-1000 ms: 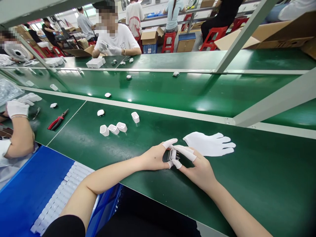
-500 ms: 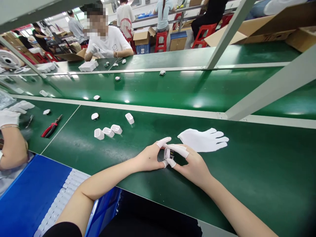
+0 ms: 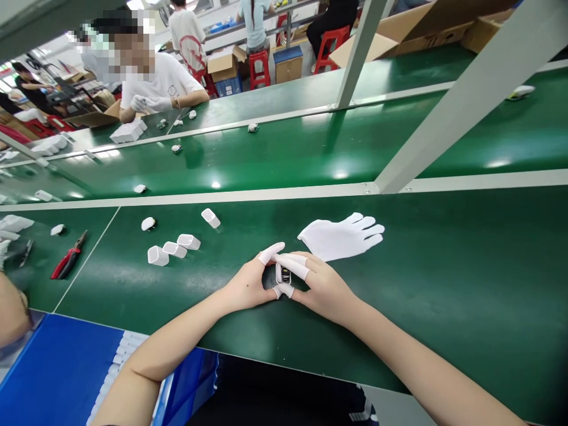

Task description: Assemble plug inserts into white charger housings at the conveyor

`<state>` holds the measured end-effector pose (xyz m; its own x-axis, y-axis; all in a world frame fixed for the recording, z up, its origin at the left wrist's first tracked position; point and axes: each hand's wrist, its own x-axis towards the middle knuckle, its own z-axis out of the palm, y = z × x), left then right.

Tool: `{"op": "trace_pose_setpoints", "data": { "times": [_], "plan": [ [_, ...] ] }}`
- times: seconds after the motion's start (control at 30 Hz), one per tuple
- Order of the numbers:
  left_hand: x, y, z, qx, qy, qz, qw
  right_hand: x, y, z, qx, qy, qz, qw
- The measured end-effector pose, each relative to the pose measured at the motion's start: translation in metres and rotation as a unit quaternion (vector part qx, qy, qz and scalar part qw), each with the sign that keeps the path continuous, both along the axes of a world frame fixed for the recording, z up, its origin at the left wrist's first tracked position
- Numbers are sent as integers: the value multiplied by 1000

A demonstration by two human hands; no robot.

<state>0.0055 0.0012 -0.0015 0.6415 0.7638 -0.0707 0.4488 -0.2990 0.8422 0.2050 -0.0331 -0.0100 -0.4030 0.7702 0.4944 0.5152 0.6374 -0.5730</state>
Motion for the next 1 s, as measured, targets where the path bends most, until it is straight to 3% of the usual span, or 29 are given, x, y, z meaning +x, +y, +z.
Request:
{"op": "trace_pose_setpoints", "data": {
  "times": [0.33, 0.43, 0.57, 0.67, 0.8, 0.87, 1.0],
  "plan": [
    [0, 0, 2, 7, 2, -9, 1000, -1, -6, 3, -107, 96, -21, 989],
    [-2, 1, 1, 23, -1, -6, 1000, 1, -9, 9, -147, 178, -52, 972],
    [-4, 7, -3, 84, 21, 36, 996, 4, -12, 26, -267, 369, -35, 890],
    [-6, 8, -4, 185, 29, 72, 980, 2, -12, 35, -377, 424, 17, 823],
    [-5, -5, 2, 272, -122, 47, 954, -7, -13, 36, -462, 473, 68, 747],
    [-3, -14, 6, 253, -193, 32, 947, -11, -15, 34, -486, 474, 100, 727],
    [1, -20, 9, 229, -223, 28, 947, -16, -17, 33, -520, 443, 153, 714]
  ]
}}
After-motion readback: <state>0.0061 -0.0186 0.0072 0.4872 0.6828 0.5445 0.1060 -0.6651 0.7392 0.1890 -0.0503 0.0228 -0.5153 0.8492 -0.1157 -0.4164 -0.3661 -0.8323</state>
